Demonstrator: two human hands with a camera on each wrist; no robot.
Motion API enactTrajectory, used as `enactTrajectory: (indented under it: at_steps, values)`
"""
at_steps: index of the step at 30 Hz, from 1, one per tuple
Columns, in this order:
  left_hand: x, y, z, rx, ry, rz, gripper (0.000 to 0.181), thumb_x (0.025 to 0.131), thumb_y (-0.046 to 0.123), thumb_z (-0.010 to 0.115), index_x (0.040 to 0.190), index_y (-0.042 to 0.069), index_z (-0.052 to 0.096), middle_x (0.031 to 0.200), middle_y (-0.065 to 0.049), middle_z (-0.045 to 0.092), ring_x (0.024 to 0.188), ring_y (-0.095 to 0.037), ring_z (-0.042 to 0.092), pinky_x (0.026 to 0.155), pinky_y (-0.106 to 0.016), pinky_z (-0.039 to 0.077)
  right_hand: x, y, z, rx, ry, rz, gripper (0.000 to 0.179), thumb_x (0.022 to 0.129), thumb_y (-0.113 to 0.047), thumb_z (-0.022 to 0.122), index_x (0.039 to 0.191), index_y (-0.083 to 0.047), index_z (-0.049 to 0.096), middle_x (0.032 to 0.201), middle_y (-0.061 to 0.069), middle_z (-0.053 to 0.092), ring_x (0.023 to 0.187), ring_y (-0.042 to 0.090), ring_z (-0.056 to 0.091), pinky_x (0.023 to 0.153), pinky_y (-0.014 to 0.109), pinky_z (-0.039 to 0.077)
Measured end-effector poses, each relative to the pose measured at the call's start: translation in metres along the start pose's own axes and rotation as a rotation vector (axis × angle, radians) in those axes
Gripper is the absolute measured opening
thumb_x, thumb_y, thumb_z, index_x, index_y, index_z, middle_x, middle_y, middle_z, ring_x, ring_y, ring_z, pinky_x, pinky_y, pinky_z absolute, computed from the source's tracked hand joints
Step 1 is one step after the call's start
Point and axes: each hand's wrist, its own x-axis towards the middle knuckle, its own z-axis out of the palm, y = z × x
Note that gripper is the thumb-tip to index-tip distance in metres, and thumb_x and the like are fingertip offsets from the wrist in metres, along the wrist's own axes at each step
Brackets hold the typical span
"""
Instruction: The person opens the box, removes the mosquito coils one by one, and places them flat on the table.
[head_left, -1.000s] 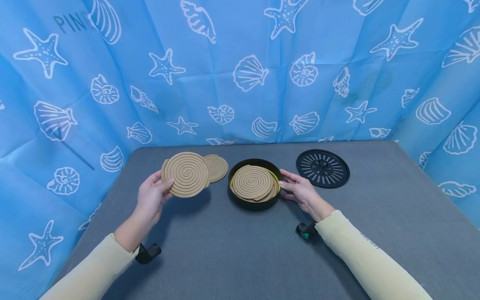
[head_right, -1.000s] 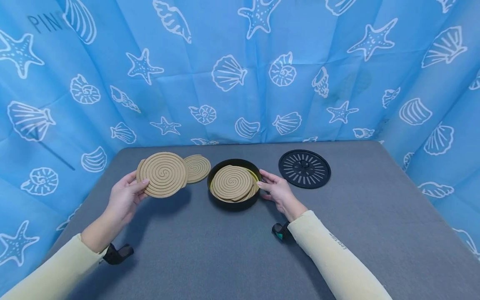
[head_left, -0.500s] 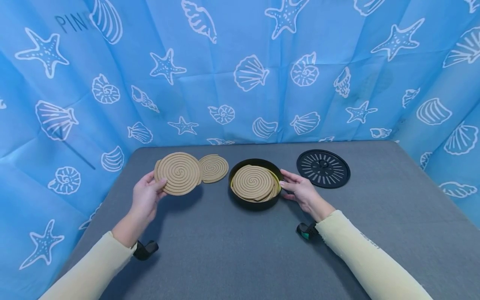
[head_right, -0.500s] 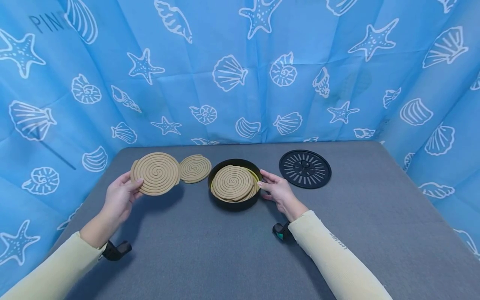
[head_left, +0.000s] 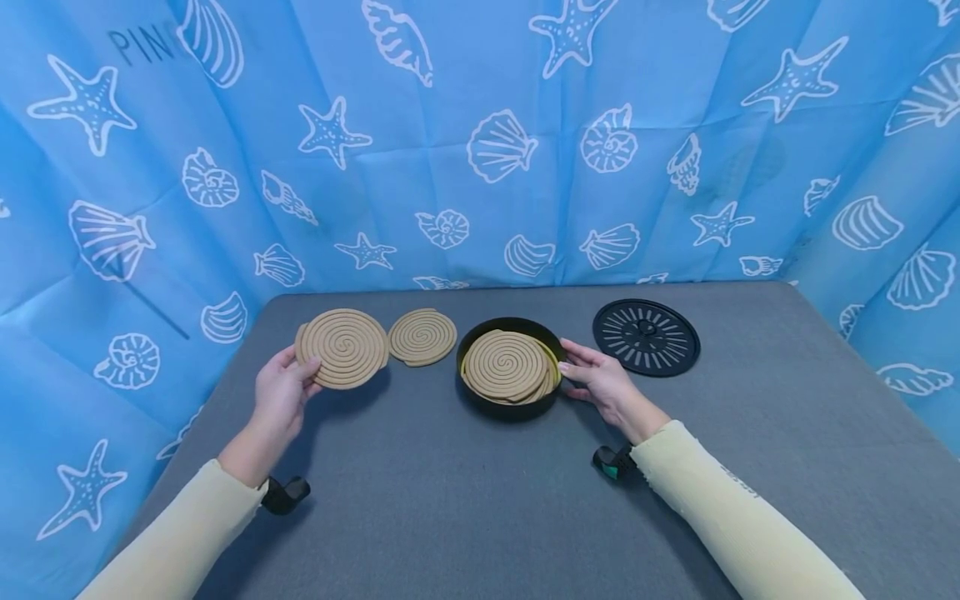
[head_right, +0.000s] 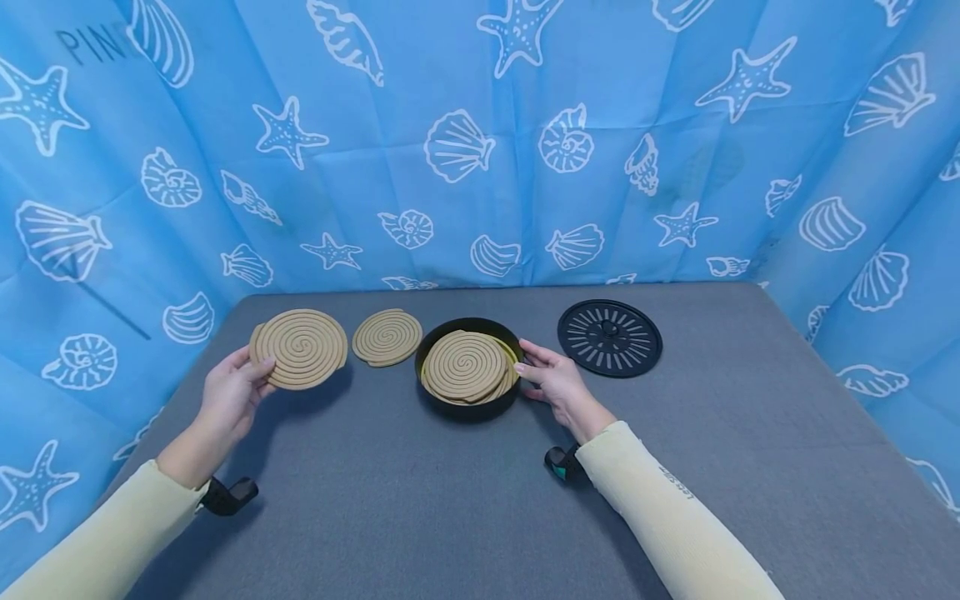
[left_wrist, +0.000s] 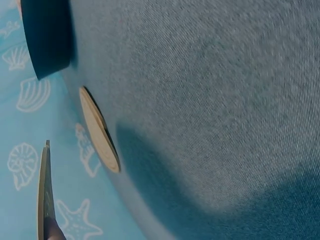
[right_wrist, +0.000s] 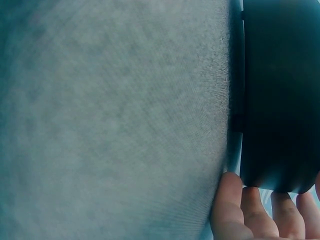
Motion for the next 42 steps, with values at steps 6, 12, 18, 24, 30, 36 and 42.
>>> enactTrajectory:
  at_steps: [6,12,18,24,30,36,42]
  values:
    - [0.006,-0.001,-0.002,0.004,-0.014,-0.007,0.057,0.103,0.005,0.045,0.153,0.002,0.019,0.107,0.003,0.061,0.079,0.002,0.064,0.065,-0.014,0.051,0.0,0.0,0.0,-0.003,0.006,-0.004,0.056,0.102,-0.01,0.05,0.153,-0.012,0.028,0.159,0.01,0.021,0.138,0.028,0.035,0.109,0.051,0.034]
    - [0.012,-0.001,-0.003,-0.008,-0.008,-0.022,0.057,0.103,0.004,0.045,0.154,0.002,0.018,0.099,0.008,0.06,0.077,0.002,0.063,0.064,-0.015,0.051,-0.001,-0.001,0.0,-0.001,0.014,0.003,0.056,0.102,-0.01,0.05,0.153,-0.013,0.029,0.159,0.009,0.022,0.138,0.028,0.036,0.108,0.05,0.034]
    - [0.018,-0.004,-0.005,-0.008,-0.006,-0.027,0.057,0.103,0.003,0.043,0.153,0.001,0.017,0.096,0.008,0.059,0.075,0.002,0.062,0.063,-0.014,0.051,-0.001,0.0,0.0,0.0,0.015,0.0,0.056,0.102,-0.01,0.05,0.153,-0.013,0.029,0.159,0.009,0.022,0.138,0.028,0.035,0.108,0.05,0.034]
    - [0.026,-0.005,-0.008,0.008,-0.008,-0.033,0.057,0.103,0.004,0.043,0.154,0.001,0.017,0.089,0.011,0.06,0.074,0.002,0.062,0.063,-0.014,0.051,-0.002,0.0,0.0,0.005,0.015,0.008,0.056,0.101,-0.011,0.051,0.153,-0.013,0.029,0.159,0.009,0.023,0.139,0.029,0.033,0.109,0.052,0.033]
    - [0.035,-0.004,-0.007,0.037,0.006,-0.06,0.057,0.104,0.007,0.043,0.155,0.004,0.018,0.104,0.004,0.06,0.076,0.001,0.061,0.063,-0.015,0.051,-0.002,0.0,0.0,0.007,0.017,0.008,0.056,0.101,-0.01,0.051,0.153,-0.013,0.029,0.159,0.01,0.022,0.14,0.03,0.032,0.109,0.053,0.033]
    - [0.044,-0.004,-0.006,0.01,0.014,-0.112,0.058,0.104,0.008,0.041,0.156,0.008,0.015,0.139,-0.009,0.047,0.081,0.0,0.06,0.068,-0.015,0.052,-0.001,-0.001,0.001,0.01,0.014,0.009,0.056,0.102,-0.01,0.051,0.153,-0.012,0.029,0.159,0.01,0.023,0.141,0.029,0.029,0.109,0.053,0.032]
    - [0.051,-0.003,-0.005,-0.005,0.007,-0.144,0.058,0.105,0.009,0.038,0.157,0.012,0.012,0.156,-0.01,0.03,0.098,-0.002,0.056,0.085,-0.016,0.05,-0.001,-0.001,0.002,0.011,0.016,0.008,0.056,0.101,-0.01,0.051,0.153,-0.012,0.03,0.158,0.01,0.023,0.141,0.029,0.03,0.109,0.052,0.033]
